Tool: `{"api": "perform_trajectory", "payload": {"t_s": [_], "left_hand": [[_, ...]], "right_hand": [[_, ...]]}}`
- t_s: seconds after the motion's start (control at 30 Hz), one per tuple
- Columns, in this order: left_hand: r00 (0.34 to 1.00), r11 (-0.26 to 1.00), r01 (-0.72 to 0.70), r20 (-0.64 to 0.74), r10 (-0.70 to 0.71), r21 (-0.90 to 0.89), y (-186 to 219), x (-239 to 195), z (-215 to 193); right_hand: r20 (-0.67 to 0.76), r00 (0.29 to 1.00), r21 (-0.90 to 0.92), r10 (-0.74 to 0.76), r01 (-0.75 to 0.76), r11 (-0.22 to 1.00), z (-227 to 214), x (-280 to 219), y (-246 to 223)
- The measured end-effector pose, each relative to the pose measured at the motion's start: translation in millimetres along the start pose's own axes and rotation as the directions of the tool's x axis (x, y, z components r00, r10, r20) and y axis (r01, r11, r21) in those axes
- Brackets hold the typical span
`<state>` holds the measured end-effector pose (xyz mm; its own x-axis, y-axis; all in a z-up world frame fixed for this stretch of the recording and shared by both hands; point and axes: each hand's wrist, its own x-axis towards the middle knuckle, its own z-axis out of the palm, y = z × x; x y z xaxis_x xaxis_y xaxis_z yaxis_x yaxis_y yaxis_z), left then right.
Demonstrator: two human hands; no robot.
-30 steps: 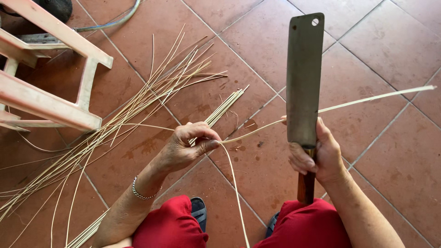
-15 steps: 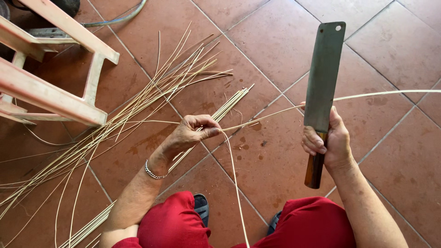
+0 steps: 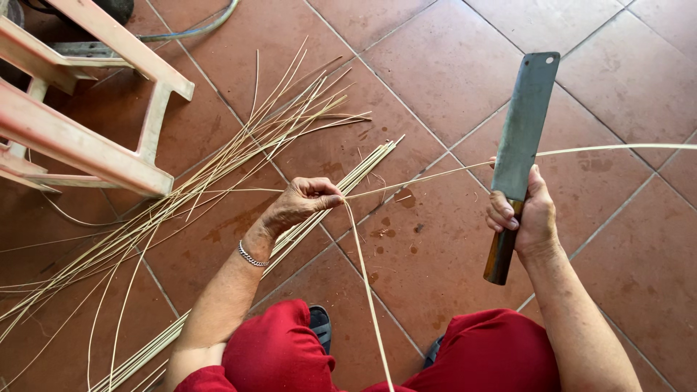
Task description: The person sits on a tiled floor and uses a large cleaver to split long bamboo strips into thinner strands. They hold each strip with one hand and draw the blade along its length to peel off thin layers, repeating the process on multiple strips.
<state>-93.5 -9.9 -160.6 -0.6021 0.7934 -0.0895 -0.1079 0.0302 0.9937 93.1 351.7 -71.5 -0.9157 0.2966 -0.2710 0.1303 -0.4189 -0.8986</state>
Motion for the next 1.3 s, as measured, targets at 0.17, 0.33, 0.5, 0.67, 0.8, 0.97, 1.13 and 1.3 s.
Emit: {"api": "perform_trajectory", "payload": {"t_s": [0.17, 0.33, 0.5, 0.67, 0.8, 0.97, 1.13, 1.3], "left_hand": [[1.0, 1.0, 0.001, -0.002, -0.001, -0.031, -2, 1, -4], [0.993, 0.996, 0.062, -0.101, -0.068, -0.064, 12, 0, 2], [0.982, 0.996, 0.043, -0.178, -0.058, -0.083, 19, 11, 29], [0.981, 1.0, -0.011, -0.194, 0.015, 0.021, 23, 16, 47], [0.961, 0.998, 0.056, -0.269, -0.055, -0.005, 33, 7, 37], [0.966, 0.999, 0.042, -0.255, -0.039, 0.004, 36, 9, 44], [0.986, 0.998, -0.04, -0.158, 0.046, 0.04, 37, 12, 64], [0.985, 0.974, -0.126, -0.092, 0.145, 0.186, 49, 9, 84]], "right_hand": [[0.019, 0.999, 0.064, 0.03, -0.031, 0.997, 2, 5, 0], [0.192, 0.981, 0.238, -0.017, -0.029, 0.971, 14, -8, -4], [0.287, 0.957, 0.161, 0.054, -0.104, 0.982, 39, -11, 5], [0.41, 0.912, 0.135, 0.022, -0.084, 0.987, 43, -12, 5], [0.207, 0.965, 0.117, -0.159, 0.137, 0.984, 27, -22, -15], [0.214, 0.965, 0.161, -0.151, 0.117, 0.98, 26, -27, -17], [0.323, 0.945, 0.018, 0.044, -0.053, 0.998, 48, -23, -3], [0.525, 0.833, 0.036, 0.176, -0.228, 0.973, 63, -24, 12]]}}
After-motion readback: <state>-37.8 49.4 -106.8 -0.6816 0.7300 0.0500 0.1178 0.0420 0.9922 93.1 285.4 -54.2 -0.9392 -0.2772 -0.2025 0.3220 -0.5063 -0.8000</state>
